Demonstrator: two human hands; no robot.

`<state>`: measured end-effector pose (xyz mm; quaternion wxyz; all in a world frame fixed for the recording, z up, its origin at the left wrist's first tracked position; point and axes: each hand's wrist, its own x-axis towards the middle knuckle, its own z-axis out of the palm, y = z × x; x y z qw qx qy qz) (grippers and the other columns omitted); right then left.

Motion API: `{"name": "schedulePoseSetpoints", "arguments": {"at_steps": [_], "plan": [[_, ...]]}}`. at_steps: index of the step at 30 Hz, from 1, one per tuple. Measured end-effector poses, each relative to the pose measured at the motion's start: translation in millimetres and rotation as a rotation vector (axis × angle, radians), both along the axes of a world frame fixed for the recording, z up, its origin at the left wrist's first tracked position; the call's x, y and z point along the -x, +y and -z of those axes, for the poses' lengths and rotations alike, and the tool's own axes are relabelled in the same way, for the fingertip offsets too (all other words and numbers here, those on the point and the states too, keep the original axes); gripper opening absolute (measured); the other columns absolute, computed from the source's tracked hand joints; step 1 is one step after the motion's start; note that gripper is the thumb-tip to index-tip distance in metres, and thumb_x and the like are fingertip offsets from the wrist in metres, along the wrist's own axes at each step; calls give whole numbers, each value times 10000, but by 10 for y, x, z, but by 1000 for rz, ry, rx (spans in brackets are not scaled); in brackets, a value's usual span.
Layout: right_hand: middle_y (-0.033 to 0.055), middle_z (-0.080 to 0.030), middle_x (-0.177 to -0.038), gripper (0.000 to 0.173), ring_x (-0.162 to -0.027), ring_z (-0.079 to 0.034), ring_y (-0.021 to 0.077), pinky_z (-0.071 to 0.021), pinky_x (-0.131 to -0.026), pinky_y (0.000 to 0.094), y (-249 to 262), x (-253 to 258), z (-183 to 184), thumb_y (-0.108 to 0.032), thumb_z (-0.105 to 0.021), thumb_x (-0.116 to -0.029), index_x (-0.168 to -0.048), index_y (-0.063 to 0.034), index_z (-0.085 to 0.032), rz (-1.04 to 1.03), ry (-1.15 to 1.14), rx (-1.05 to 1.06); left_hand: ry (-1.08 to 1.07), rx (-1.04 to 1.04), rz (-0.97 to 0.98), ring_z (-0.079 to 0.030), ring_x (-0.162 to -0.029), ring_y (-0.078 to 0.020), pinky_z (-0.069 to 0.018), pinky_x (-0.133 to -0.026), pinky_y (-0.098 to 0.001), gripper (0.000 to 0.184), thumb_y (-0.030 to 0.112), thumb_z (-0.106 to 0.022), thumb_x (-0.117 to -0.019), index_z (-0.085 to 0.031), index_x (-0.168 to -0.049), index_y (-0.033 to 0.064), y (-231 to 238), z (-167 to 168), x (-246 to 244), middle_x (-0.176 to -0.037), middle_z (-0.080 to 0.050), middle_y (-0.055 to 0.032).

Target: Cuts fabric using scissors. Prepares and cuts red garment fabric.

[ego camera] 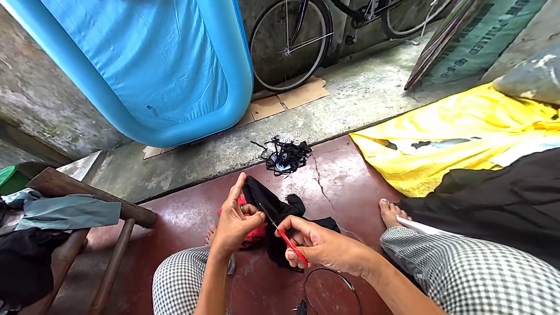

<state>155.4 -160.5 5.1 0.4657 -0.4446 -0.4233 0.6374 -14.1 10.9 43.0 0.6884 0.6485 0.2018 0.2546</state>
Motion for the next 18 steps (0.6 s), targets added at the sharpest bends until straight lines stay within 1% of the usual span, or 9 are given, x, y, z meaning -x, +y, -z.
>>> {"name": "schedulePoseSetpoints", "arguments": {"at_steps": [3, 7, 9, 12, 14, 17, 18], "plan": [[64, -686, -893, 461, -789, -691, 159, -583, -706, 308, 18, 33, 25, -271, -756, -909, -1294, -159, -529, 29, 45, -22, -13, 5, 38, -678, -714, -248, -638, -673, -424, 1055, -118, -758, -752, -341, -1588, 371, 4, 15, -9, -1480, -477, -114], [71, -681, -821, 386, -704, -684, 149, -583, -646, 295, 20, 122, 37, -229, -717, -950, -1275, -124, -536, 88, 161, -77, -34, 4, 46, -686, -731, -251, -643, -681, -430, 1052, -122, -758, -755, -341, -1590, 363, 20, 9, -23, -1514, -443, -106], [79, -680, -830, 397, -716, -686, 158, -583, -660, 302, 20, 146, 37, -244, -715, -954, -1282, -119, -528, 93, 185, -84, -36, 5, 67, -689, -734, -255, -643, -691, -435, 1064, -121, -761, -758, -328, -1594, 373, 26, 16, -17, -1525, -439, -105], [90, -696, -896, 430, -790, -705, 184, -598, -719, 331, 24, 155, 25, -261, -715, -952, -1304, -131, -504, 89, 196, -78, -30, 0, 101, -687, -709, -245, -638, -688, -416, 1085, -119, -768, -762, -300, -1599, 391, 0, 34, -16, -1455, -512, -130], [100, -697, -916, 441, -796, -705, 191, -600, -728, 337, 27, 172, 40, -261, -723, -948, -1303, -122, -501, 96, 224, -82, -27, -5, 107, -688, -700, -241, -636, -683, -405, 1090, -118, -772, -761, -299, -1599, 393, -1, 38, -21, -1395, -562, -141], [98, -691, -863, 400, -750, -705, 191, -608, -710, 347, 25, 213, 24, -233, -725, -943, -1259, -99, -519, 152, 250, -88, -22, -28, 100, -687, -700, -249, -639, -680, -407, 1098, -117, -779, -762, -294, -1603, 396, 10, 49, -28, -1397, -557, -134], [91, -685, -835, 379, -725, -700, 186, -612, -698, 356, 26, 231, 21, -211, -725, -939, -1242, -94, -530, 181, 265, -90, -21, -35, 92, -687, -696, -253, -640, -682, -414, 1093, -113, -780, -766, -295, -1602, 397, 9, 51, -29, -1362, -580, -139]]}}
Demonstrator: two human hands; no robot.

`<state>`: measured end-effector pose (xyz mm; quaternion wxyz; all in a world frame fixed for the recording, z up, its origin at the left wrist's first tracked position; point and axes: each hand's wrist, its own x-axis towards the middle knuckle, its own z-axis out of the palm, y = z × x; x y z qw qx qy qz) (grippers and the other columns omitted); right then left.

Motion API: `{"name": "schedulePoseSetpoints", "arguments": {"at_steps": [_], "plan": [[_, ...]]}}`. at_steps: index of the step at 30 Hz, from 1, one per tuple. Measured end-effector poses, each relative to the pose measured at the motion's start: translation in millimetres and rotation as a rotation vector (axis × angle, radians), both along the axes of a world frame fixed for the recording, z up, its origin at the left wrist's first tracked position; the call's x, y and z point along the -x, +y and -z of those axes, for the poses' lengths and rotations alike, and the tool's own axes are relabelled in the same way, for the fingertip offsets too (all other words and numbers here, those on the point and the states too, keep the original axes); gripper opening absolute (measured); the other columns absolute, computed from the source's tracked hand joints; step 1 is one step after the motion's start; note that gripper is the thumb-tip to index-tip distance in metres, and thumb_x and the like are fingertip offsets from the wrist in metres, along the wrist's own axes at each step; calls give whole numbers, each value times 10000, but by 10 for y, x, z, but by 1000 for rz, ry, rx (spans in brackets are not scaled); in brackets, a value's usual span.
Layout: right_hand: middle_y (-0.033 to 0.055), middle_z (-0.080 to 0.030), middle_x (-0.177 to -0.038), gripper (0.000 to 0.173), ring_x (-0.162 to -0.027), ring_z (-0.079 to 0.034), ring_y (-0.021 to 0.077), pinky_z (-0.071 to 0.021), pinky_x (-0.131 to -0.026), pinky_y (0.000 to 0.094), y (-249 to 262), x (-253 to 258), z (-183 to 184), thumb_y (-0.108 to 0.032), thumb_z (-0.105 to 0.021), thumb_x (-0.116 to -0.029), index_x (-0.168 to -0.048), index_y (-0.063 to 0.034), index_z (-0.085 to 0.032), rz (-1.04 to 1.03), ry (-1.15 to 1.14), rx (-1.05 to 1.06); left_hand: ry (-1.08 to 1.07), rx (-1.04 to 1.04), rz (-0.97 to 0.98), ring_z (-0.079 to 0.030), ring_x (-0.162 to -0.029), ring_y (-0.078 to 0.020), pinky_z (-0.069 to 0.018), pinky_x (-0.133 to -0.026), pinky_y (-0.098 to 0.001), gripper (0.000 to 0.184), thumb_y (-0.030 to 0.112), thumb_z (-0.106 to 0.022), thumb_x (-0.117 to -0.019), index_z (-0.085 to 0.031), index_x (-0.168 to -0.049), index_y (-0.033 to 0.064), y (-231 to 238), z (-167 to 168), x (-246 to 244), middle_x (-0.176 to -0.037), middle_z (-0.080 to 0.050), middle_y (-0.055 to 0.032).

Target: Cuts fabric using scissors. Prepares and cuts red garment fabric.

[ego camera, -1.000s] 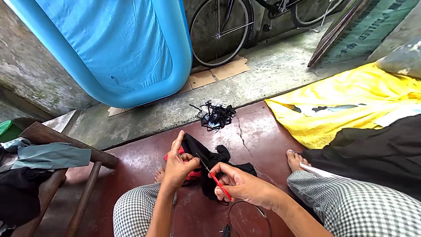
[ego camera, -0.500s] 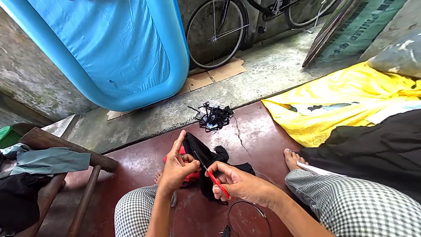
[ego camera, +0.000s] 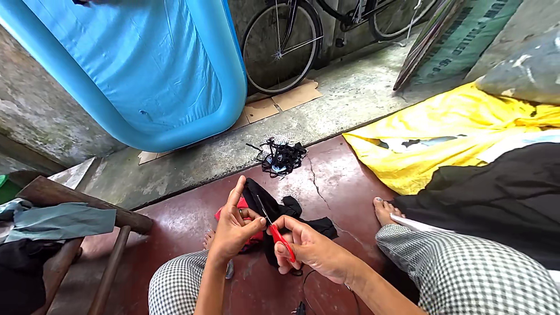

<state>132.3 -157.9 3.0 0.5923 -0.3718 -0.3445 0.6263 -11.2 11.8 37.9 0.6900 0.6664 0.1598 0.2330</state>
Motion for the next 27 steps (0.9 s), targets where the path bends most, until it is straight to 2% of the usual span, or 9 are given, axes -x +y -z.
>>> {"name": "schedulePoseSetpoints", "arguments": {"at_steps": [3, 6, 9, 13, 15, 18, 21, 24, 27], "plan": [[75, -659, -813, 338, -703, -691, 184, -627, -711, 405, -7, 36, 6, -209, -703, -961, -1233, -97, -535, 17, 88, -3, 1, -12, -13, -683, -691, -249, -637, -683, -411, 1083, -116, -775, -772, -299, -1598, 398, -3, 1, -2, -1357, -584, -135], [80, -661, -847, 380, -746, -703, 206, -629, -770, 443, -12, 33, 23, -287, -698, -974, -1253, -109, -510, -34, 166, -38, 2, -15, 2, -682, -686, -239, -634, -666, -391, 1101, -123, -779, -771, -289, -1601, 408, -23, -3, -3, -1379, -568, -132], [94, -668, -868, 416, -764, -705, 215, -623, -789, 445, -11, 14, 29, -341, -723, -955, -1234, -119, -509, -29, 179, -32, 1, -21, 15, -682, -684, -235, -631, -656, -374, 1097, -119, -784, -776, -286, -1606, 399, -49, 11, -13, -1327, -596, -142], [67, -649, -811, 356, -699, -691, 186, -635, -709, 425, -21, 22, -15, -231, -739, -940, -1209, -109, -541, 36, 162, 10, 10, -20, 17, -677, -672, -228, -628, -643, -371, 1112, -131, -779, -774, -275, -1608, 403, -49, 31, -27, -1262, -620, -152], [74, -651, -807, 343, -691, -690, 187, -635, -704, 420, -27, 2, -35, -212, -725, -947, -1217, -106, -542, 39, 146, 18, 17, -28, 20, -675, -673, -227, -628, -640, -369, 1116, -131, -778, -772, -273, -1609, 408, -47, 28, -22, -1298, -599, -144], [88, -654, -837, 397, -723, -698, 203, -634, -730, 422, -34, -46, -42, -303, -734, -948, -1227, -111, -529, 21, 118, 2, 20, -49, 44, -681, -695, -240, -635, -646, -385, 1111, -120, -789, -771, -284, -1603, 415, -44, 24, -11, -1387, -550, -125], [95, -667, -848, 437, -734, -702, 205, -628, -721, 403, -37, -73, -46, -330, -739, -936, -1252, -116, -527, 27, 54, 12, 30, -75, 63, -683, -719, -242, -650, -658, -398, 1085, -103, -807, -764, -331, -1592, 411, -37, 25, -9, -1502, -431, -85], [93, -672, -840, 419, -738, -704, 205, -626, -712, 396, -38, -81, -60, -291, -752, -926, -1238, -115, -537, 59, 34, 36, 28, -88, 83, -683, -725, -234, -652, -657, -395, 1058, -102, -809, -758, -365, -1583, 389, -41, 23, -15, -1533, -394, -65], [85, -666, -814, 356, -706, -692, 189, -626, -681, 391, -35, -78, -93, -208, -736, -930, -1218, -117, -549, 92, 18, 61, 24, -83, 107, -678, -709, -224, -644, -648, -382, 1077, -103, -806, -758, -337, -1593, 391, -38, 34, -4, -1539, -398, -68]]}}
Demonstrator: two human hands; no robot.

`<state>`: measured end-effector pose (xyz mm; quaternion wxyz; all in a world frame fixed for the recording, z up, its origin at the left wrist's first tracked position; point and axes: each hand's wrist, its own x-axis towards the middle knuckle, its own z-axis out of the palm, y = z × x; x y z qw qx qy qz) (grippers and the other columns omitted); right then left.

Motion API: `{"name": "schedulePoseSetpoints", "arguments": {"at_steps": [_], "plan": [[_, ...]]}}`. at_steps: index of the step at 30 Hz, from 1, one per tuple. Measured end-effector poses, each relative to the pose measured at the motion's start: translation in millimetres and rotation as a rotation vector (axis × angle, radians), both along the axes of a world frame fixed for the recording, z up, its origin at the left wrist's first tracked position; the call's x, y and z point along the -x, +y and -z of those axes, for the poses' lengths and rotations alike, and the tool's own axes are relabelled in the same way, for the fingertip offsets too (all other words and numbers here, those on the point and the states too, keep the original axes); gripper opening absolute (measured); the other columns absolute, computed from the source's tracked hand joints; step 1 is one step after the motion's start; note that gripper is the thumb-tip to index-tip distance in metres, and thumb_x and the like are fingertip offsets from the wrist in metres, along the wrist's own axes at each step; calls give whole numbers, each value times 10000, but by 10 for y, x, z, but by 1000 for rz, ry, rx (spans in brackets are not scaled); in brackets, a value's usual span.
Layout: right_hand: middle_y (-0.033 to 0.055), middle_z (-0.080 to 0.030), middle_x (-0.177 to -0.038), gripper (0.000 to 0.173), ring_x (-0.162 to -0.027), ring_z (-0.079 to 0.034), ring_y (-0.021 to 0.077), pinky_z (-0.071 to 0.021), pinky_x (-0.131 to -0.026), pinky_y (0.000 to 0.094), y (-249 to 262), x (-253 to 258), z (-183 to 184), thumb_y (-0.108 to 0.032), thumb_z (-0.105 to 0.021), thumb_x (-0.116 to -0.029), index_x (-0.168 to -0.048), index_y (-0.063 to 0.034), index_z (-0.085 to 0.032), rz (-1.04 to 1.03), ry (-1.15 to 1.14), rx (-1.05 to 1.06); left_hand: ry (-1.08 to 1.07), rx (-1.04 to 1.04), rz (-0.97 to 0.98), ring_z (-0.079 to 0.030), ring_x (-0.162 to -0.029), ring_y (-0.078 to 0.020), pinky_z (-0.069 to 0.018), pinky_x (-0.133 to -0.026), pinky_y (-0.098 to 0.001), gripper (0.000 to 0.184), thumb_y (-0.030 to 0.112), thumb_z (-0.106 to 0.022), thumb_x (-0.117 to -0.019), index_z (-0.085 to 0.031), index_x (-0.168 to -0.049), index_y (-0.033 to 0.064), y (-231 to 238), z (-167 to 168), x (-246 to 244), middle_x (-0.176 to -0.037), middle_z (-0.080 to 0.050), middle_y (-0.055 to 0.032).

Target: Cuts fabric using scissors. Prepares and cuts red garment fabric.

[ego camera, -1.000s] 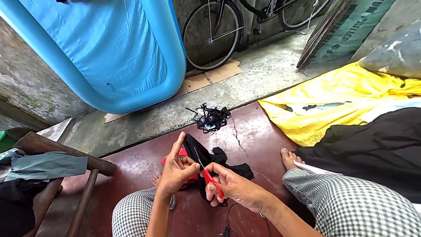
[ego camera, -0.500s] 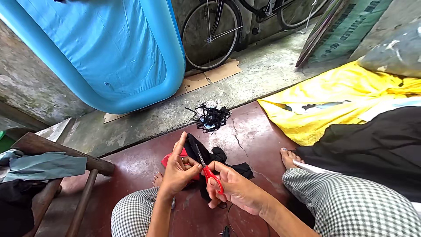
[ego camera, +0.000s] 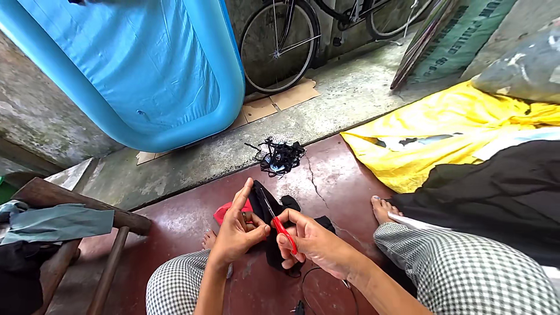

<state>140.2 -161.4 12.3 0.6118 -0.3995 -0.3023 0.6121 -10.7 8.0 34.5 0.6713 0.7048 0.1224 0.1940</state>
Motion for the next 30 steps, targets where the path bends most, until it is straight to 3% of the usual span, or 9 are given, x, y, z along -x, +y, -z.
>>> {"name": "schedulePoseSetpoints", "arguments": {"at_steps": [4, 8, 10, 13, 18, 21, 23, 26, 30], "plan": [[98, -679, -863, 366, -741, -702, 201, -624, -708, 391, 3, -25, -3, -244, -716, -950, -1241, -127, -527, -29, 14, -9, -15, 0, 55, -681, -699, -217, -639, -647, -367, 1122, -102, -802, -766, -269, -1615, 402, -2, 20, 15, -1532, -425, -74], [101, -680, -861, 368, -741, -705, 205, -626, -698, 392, 1, -29, 5, -231, -722, -946, -1242, -125, -530, -19, 11, -15, -17, -8, 88, -687, -687, -217, -624, -623, -339, 1137, -78, -806, -788, -207, -1629, 398, -47, 35, 16, -1367, -589, -120], [89, -662, -823, 351, -709, -690, 195, -627, -683, 401, 0, -14, -12, -205, -727, -936, -1225, -121, -545, -3, 3, -3, -22, -38, 88, -681, -704, -200, -630, -637, -340, 1117, -79, -796, -791, -223, -1630, 385, -58, 50, 20, -1519, -464, -61], [83, -663, -823, 364, -712, -691, 191, -625, -685, 395, -6, -5, -11, -208, -730, -932, -1229, -120, -540, 6, -7, -1, -32, -91, 47, -684, -736, -194, -643, -658, -352, 1053, -78, -789, -789, -295, -1617, 346, -69, 77, 12, -1619, -322, -20], [86, -675, -820, 416, -700, -693, 193, -605, -638, 346, 3, 8, 16, -208, -750, -908, -1257, -117, -544, 37, -149, 13, -91, -103, -197, -689, -965, -255, -634, -797, -420, 688, 49, -723, -892, -515, -1518, 246, -64, 117, -51, -1484, -509, -57], [42, -683, -819, 439, -677, -673, 156, -568, -593, 301, 0, 49, 116, -306, -784, -884, -1235, -160, -565, 58, -411, 46, -162, 131, -366, -707, -962, -260, -600, -877, -444, 363, 69, -619, -992, -666, -1351, 85, -65, 134, -104, -1261, -677, -155], [-6, -676, -830, 429, -682, -657, 118, -560, -609, 292, -15, 72, 166, -371, -769, -884, -1231, -204, -580, 66, -609, 103, -161, 362, -477, -713, -881, -231, -607, -840, -409, 260, 54, -618, -995, -710, -1235, 17, -92, 125, -145, -1090, -716, -187], [-21, -683, -864, 427, -724, -666, 115, -572, -659, 323, -29, 105, 209, -395, -749, -898, -1247, -219, -578, 61, -813, 169, -77, 637, -586, -687, -755, -222, -608, -727, -394, 202, -29, -659, -938, -704, -1129, 17, -75, 181, -181, -953, -706, -181], [-4, -684, -881, 435, -757, -673, 153, -574, -694, 401, -49, 123, 201, -414, -728, -906, -1268, -232, -570, 39, -962, 258, -5, 799, -541, -687, -787, -251, -599, -774, -441, 288, -44, -578, -962, -656, -1218, 62, -28, 229, -172, -975, -690, -177]]}}
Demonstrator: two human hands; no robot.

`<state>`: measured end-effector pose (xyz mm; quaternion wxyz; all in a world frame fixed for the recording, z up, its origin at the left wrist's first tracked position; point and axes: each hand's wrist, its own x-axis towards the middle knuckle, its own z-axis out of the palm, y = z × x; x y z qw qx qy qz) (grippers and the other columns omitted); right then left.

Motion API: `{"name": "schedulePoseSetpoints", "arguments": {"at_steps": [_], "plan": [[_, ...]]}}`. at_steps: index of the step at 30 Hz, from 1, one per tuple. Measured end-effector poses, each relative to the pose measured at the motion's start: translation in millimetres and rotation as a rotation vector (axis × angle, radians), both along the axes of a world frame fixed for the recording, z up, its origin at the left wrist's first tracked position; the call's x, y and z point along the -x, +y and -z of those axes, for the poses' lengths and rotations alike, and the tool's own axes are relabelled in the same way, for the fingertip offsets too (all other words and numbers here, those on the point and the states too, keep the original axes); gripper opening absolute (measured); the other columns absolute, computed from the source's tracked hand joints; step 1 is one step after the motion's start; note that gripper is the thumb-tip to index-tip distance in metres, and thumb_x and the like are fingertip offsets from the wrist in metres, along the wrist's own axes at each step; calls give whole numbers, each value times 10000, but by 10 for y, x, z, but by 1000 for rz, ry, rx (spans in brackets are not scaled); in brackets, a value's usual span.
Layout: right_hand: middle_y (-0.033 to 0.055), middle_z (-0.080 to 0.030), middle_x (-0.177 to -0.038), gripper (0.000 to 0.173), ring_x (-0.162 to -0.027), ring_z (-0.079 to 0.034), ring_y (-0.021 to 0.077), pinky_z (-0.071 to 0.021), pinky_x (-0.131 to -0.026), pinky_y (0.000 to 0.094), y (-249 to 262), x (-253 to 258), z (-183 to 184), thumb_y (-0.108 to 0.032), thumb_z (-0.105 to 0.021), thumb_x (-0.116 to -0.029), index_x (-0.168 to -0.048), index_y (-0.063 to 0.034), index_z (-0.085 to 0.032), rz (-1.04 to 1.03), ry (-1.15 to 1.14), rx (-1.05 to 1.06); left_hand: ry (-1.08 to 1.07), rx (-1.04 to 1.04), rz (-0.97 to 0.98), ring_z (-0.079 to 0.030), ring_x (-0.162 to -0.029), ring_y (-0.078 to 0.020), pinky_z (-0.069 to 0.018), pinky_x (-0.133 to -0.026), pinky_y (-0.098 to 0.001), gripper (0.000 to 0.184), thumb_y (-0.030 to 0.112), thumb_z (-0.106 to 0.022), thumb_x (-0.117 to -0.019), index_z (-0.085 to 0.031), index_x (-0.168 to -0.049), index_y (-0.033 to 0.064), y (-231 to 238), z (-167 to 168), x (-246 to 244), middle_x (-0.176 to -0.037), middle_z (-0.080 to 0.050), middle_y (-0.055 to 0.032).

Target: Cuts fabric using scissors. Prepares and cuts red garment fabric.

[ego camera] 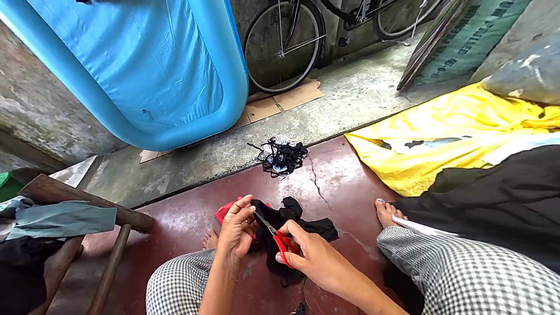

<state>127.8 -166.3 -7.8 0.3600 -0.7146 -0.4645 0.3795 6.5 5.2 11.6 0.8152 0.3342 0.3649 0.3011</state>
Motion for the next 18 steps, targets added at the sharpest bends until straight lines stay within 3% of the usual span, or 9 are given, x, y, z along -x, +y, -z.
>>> {"name": "schedulePoseSetpoints", "arguments": {"at_steps": [4, 7, 11, 18], "plan": [[12, -683, -868, 434, -745, -672, 178, -568, -688, 424, -22, -17, -24, -409, -721, -912, -1277, -234, -566, -19, -48, 52, 32, -31, 98, -695, -876, -259, -588, -832, -436, 351, -43, -499, -988, -657, -1290, 42, 19, -36, 15, -1088, -691, -209], [6, -683, -878, 419, -755, -673, 168, -570, -693, 414, -32, -28, -46, -403, -721, -916, -1265, -231, -566, -7, -30, 56, 75, -222, 137, -696, -926, -262, -594, -834, -416, 420, -91, -541, -956, -662, -1329, 59, 22, -75, 35, -1230, -670, -198], [-17, -699, -911, 433, -775, -688, 124, -587, -710, 352, -29, -83, -77, -403, -740, -906, -1265, -230, -569, 4, 83, 24, 96, -485, 169, -702, -825, -272, -620, -798, -445, 620, -119, -674, -851, -621, -1412, 139, -2, -69, 53, -1257, -660, -187], [-9, -646, -874, 521, -692, -635, 113, -549, -624, 305, -57, -175, -119, -454, -772, -867, -1276, -227, -543, -105, 275, -7, 61, -680, 255, -688, -768, -249, -637, -733, -451, 732, -85, -739, -770, -620, -1425, 221, 4, -103, 88, -1432, -547, -89]]}}
